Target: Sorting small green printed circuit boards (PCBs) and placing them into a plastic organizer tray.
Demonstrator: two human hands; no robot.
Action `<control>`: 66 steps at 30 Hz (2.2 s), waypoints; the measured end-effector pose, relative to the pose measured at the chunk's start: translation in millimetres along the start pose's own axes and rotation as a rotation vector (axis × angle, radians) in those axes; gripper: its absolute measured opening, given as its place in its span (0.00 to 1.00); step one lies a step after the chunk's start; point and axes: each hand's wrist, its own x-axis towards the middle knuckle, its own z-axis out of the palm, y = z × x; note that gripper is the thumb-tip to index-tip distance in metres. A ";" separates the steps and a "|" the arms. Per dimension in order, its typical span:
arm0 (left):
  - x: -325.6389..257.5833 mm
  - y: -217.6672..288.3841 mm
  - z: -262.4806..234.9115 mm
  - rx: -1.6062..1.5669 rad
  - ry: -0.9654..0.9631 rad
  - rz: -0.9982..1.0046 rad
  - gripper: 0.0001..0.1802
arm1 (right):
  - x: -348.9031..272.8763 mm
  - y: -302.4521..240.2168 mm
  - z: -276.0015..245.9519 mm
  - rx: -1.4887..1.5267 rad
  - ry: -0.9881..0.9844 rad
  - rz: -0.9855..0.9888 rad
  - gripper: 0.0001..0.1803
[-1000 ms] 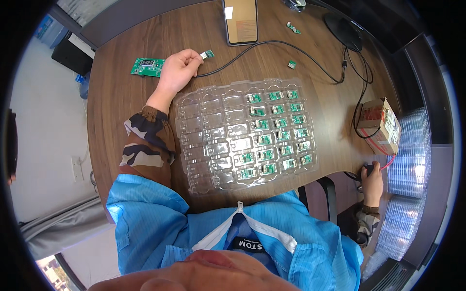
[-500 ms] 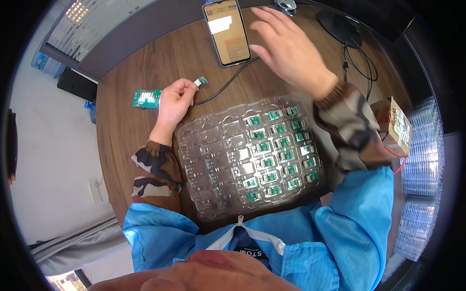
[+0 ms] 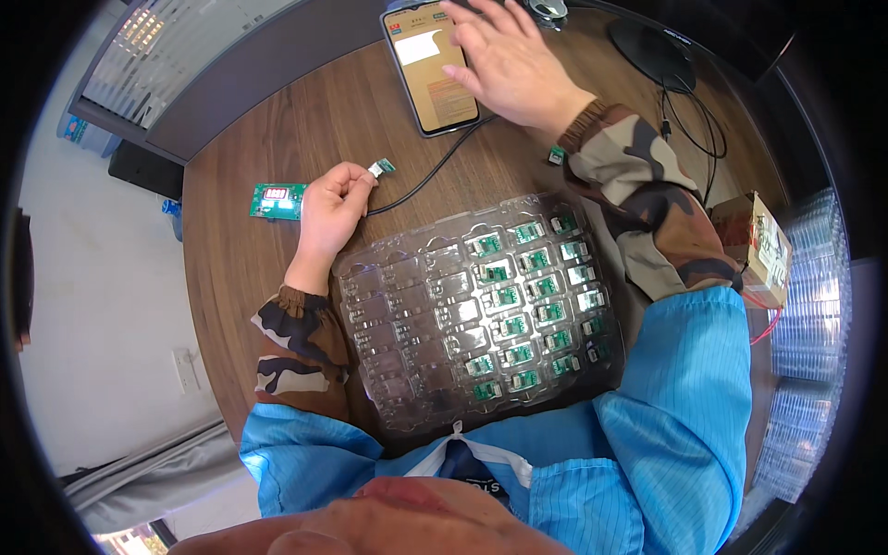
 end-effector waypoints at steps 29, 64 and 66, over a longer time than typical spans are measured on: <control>3.7 5.2 -7.3 -0.020 -0.105 0.055 0.06 | -112.4 -34.3 -144.8 1.090 -0.216 0.296 0.05; 8.4 -0.9 -19.0 -0.010 -0.083 -0.012 0.08 | -349.0 174.6 -433.3 -0.104 -0.123 1.181 0.19; 7.0 4.0 -18.9 -0.034 -0.080 -0.014 0.08 | -359.1 174.9 -438.5 -0.126 -0.110 1.207 0.20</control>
